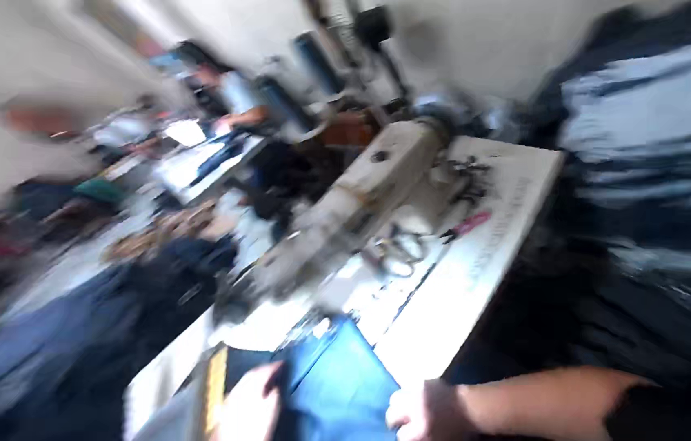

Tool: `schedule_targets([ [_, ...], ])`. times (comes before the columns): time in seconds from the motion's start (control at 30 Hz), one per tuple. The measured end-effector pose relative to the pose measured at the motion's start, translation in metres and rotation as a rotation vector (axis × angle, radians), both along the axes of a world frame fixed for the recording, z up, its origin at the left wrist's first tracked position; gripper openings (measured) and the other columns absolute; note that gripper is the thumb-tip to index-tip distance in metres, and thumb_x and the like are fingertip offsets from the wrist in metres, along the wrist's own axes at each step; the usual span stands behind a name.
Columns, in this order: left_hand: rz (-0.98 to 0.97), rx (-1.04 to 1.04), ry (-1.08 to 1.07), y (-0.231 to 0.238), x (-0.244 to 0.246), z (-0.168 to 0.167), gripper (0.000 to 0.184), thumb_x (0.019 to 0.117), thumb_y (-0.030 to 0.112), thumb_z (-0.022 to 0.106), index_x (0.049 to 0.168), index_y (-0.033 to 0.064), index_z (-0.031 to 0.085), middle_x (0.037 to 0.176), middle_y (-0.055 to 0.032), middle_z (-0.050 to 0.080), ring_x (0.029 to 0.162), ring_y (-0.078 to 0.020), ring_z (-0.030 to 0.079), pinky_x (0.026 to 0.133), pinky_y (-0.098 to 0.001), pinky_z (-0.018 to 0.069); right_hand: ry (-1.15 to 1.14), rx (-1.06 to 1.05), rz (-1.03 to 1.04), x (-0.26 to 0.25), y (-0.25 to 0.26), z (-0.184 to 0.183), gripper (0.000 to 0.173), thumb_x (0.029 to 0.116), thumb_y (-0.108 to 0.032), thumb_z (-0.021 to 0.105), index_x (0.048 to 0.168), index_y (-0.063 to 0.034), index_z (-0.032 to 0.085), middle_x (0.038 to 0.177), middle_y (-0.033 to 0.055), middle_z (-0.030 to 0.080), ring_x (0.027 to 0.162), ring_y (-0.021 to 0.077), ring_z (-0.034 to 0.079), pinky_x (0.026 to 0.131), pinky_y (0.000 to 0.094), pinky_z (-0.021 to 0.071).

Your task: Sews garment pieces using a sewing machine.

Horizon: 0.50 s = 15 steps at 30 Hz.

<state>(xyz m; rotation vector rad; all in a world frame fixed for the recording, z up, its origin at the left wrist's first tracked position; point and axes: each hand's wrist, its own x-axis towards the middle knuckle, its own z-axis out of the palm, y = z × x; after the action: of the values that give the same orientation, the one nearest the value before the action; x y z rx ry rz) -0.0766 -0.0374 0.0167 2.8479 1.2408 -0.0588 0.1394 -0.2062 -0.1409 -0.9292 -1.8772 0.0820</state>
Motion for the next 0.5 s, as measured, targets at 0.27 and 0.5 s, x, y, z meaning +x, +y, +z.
schedule_targets([
  [0.27,0.502,-0.197,-0.274,-0.019,0.031,-0.082,0.058,0.1060,0.046,0.048,0.157,0.0200,0.043,0.167,-0.0108,0.031,0.155,-0.0332,0.026,0.118,-0.0614,0.0283,0.017,0.162,0.238,0.012,0.014,0.008,0.048,0.1043,-0.038,0.056,0.066,-0.0100,0.056,0.080,0.0070,0.072,0.078,0.0134,0.069,0.073,0.0214,0.0549],
  [0.5,0.482,-0.260,-0.256,-0.029,0.027,-0.077,0.059,0.1083,0.042,0.044,0.160,0.0153,0.036,0.169,-0.0108,0.025,0.158,-0.0310,0.018,0.122,-0.0590,0.0215,0.216,-0.031,0.382,0.016,0.008,0.009,0.031,0.1050,-0.033,0.057,0.088,-0.0079,0.060,0.088,0.0044,0.072,0.091,0.0041,0.069,0.084,0.0160,0.0539],
])
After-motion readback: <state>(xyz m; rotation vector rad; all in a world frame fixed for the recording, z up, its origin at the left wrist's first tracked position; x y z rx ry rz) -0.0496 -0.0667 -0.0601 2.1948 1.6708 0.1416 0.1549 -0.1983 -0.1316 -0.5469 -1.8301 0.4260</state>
